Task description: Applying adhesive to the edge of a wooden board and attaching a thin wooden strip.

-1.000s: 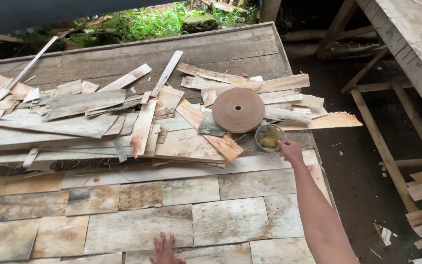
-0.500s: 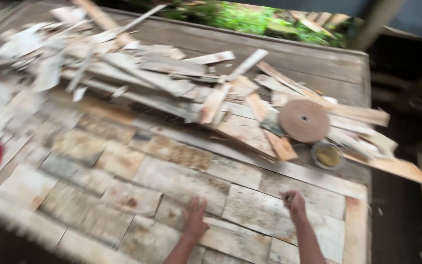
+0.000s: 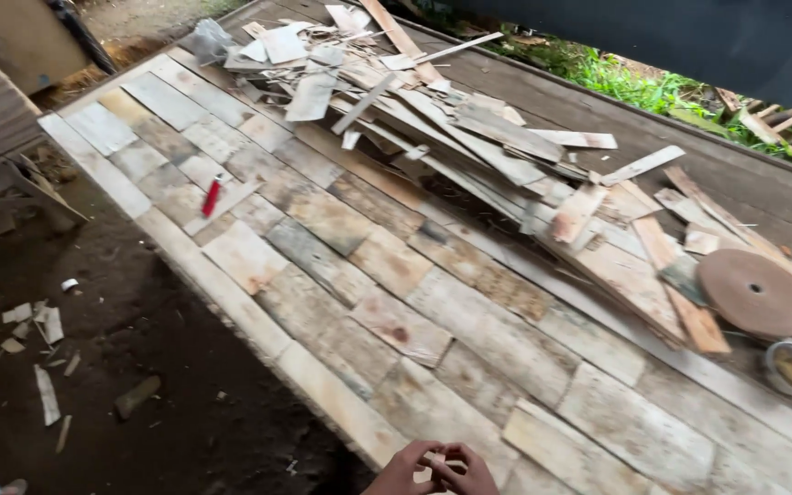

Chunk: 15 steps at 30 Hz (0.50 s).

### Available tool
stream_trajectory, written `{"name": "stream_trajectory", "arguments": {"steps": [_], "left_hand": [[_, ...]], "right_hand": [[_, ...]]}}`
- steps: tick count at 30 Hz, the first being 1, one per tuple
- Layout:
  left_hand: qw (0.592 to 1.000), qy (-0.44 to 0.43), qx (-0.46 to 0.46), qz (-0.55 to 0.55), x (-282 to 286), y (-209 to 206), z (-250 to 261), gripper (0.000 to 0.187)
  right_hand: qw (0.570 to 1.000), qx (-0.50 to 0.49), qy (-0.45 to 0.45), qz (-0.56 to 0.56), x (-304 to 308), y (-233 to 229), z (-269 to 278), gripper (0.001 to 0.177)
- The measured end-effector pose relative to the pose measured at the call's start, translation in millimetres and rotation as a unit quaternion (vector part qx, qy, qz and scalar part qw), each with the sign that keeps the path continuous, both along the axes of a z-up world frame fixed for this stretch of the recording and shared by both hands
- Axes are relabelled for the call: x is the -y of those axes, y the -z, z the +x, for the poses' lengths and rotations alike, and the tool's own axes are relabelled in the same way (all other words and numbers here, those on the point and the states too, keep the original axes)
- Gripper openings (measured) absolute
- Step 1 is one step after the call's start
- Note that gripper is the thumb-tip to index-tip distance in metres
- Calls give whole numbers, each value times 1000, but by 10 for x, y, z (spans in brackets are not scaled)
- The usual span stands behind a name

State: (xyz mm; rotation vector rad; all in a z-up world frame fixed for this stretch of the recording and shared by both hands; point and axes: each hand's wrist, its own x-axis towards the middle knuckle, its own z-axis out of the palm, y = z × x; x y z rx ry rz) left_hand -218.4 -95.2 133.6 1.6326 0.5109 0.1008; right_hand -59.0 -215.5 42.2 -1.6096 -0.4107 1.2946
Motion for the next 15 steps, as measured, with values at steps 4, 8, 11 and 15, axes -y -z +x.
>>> {"name": "stream_trajectory", "arguments": {"steps": [4,8,11,15], "left_hand": [[994,-96,57,19,-602,52,-888,47],[993,-107,-20,51,-1402,-43,-1714,41],[985,-121,-19,124,-1855,-201,-2312,47],[963,-220,33,151,-2339,-16,-2899,44]], "right_hand": [[993,-25,-56,97,-738,-325,-758,49],[989,9,-118,86,-1653,-396,-1540,47],[981,9,-105,162,-2268,-420,-2074,54],[970,-7,-203,135,-3002,-896,-2543,44]]}}
